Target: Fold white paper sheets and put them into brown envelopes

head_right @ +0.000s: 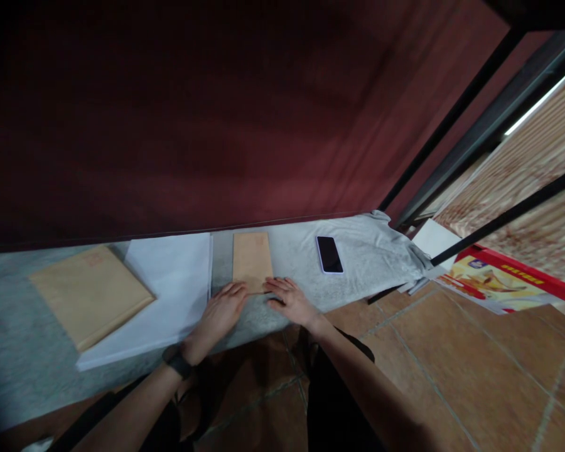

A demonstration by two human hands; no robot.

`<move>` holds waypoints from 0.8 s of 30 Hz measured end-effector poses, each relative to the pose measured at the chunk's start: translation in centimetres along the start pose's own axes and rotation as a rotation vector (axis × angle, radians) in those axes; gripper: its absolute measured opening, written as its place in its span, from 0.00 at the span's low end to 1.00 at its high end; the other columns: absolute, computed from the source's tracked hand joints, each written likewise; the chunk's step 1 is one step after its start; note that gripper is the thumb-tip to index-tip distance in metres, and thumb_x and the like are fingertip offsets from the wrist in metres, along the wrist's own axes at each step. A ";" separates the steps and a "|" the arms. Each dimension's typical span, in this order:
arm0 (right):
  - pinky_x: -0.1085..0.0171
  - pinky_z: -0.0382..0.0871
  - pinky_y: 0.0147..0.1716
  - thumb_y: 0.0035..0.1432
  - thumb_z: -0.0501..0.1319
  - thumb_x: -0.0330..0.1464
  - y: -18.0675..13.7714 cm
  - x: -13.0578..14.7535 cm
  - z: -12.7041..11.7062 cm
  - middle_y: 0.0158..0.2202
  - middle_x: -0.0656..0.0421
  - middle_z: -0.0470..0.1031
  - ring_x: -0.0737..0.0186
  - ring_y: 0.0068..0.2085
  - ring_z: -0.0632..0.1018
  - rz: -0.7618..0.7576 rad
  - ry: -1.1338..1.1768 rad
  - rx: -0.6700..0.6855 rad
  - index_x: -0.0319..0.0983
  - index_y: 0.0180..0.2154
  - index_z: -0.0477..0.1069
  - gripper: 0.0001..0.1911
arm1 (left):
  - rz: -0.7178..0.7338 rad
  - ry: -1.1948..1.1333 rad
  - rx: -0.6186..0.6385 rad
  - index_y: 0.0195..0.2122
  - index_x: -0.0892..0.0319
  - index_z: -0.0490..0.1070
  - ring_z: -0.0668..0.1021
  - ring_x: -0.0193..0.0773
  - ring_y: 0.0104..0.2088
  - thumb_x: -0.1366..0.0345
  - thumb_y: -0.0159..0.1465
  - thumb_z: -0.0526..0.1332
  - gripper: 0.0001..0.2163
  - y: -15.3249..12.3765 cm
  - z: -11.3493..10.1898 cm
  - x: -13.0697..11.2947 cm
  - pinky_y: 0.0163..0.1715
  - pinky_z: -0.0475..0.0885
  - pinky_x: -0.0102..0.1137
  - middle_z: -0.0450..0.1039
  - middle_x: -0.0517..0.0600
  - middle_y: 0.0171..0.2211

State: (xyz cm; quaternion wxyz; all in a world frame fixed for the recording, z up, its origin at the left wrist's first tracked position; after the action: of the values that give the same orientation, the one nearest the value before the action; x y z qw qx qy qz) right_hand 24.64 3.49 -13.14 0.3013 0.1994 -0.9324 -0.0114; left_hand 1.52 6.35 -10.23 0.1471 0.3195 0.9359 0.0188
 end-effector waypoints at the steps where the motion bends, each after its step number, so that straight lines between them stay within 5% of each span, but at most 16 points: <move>1: 0.48 0.57 0.68 0.69 0.59 0.40 0.0 0.0 0.2 0.66 0.56 0.69 0.55 0.66 0.69 0.014 0.020 -0.053 0.47 0.63 0.70 0.22 | -0.019 -0.013 -0.006 0.50 0.61 0.75 0.76 0.47 0.54 0.71 0.71 0.48 0.16 0.1 0.0 0.0 0.54 0.72 0.41 0.77 0.59 0.52; 5: 0.50 0.66 0.62 0.68 0.59 0.35 0.8 0.1 1.2 0.56 0.57 0.79 0.56 0.58 0.77 0.104 0.109 -0.214 0.46 0.51 0.79 0.14 | -0.065 0.010 -0.027 0.48 0.60 0.75 0.76 0.48 0.52 0.70 0.72 0.49 0.15 0.4 -0.2 -0.3 0.54 0.72 0.41 0.78 0.56 0.49; 12: 0.51 0.67 0.59 0.66 0.60 0.31 1.3 0.6 2.0 0.52 0.55 0.79 0.54 0.55 0.77 0.187 0.072 -0.303 0.44 0.48 0.78 0.11 | -0.101 0.067 -0.060 0.48 0.59 0.75 0.76 0.48 0.52 0.69 0.72 0.49 0.14 0.6 0.3 -0.6 0.52 0.73 0.41 0.77 0.56 0.51; 19: 0.47 0.65 0.63 0.70 0.54 0.31 0.6 2.7 1.9 0.58 0.53 0.75 0.52 0.60 0.73 0.132 -0.011 -0.299 0.44 0.57 0.73 0.18 | -0.075 0.131 0.015 0.51 0.58 0.74 0.76 0.51 0.54 0.75 0.68 0.49 0.17 0.6 -0.1 -1.3 0.54 0.72 0.46 0.77 0.57 0.52; 24: 0.48 0.56 0.70 0.73 0.52 0.38 -1.0 4.8 3.1 0.69 0.52 0.64 0.53 0.68 0.66 -0.032 -0.070 -0.094 0.40 0.68 0.61 0.26 | -0.044 0.155 0.048 0.59 0.63 0.71 0.74 0.51 0.60 0.76 0.67 0.49 0.21 -0.3 1.0 -2.0 0.58 0.71 0.44 0.72 0.62 0.60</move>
State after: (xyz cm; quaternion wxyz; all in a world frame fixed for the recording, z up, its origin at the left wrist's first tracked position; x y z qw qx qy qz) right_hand 19.72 0.42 -13.14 0.2774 0.1994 -0.9374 -0.0670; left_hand 3.12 4.79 -10.65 0.0670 0.2998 0.9515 0.0175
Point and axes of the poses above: each hand's wrist, its own y-axis towards the middle knuckle, its own z-axis out of the palm, x = y × z, the point moved 1 cm from there along y, towards the middle knuckle
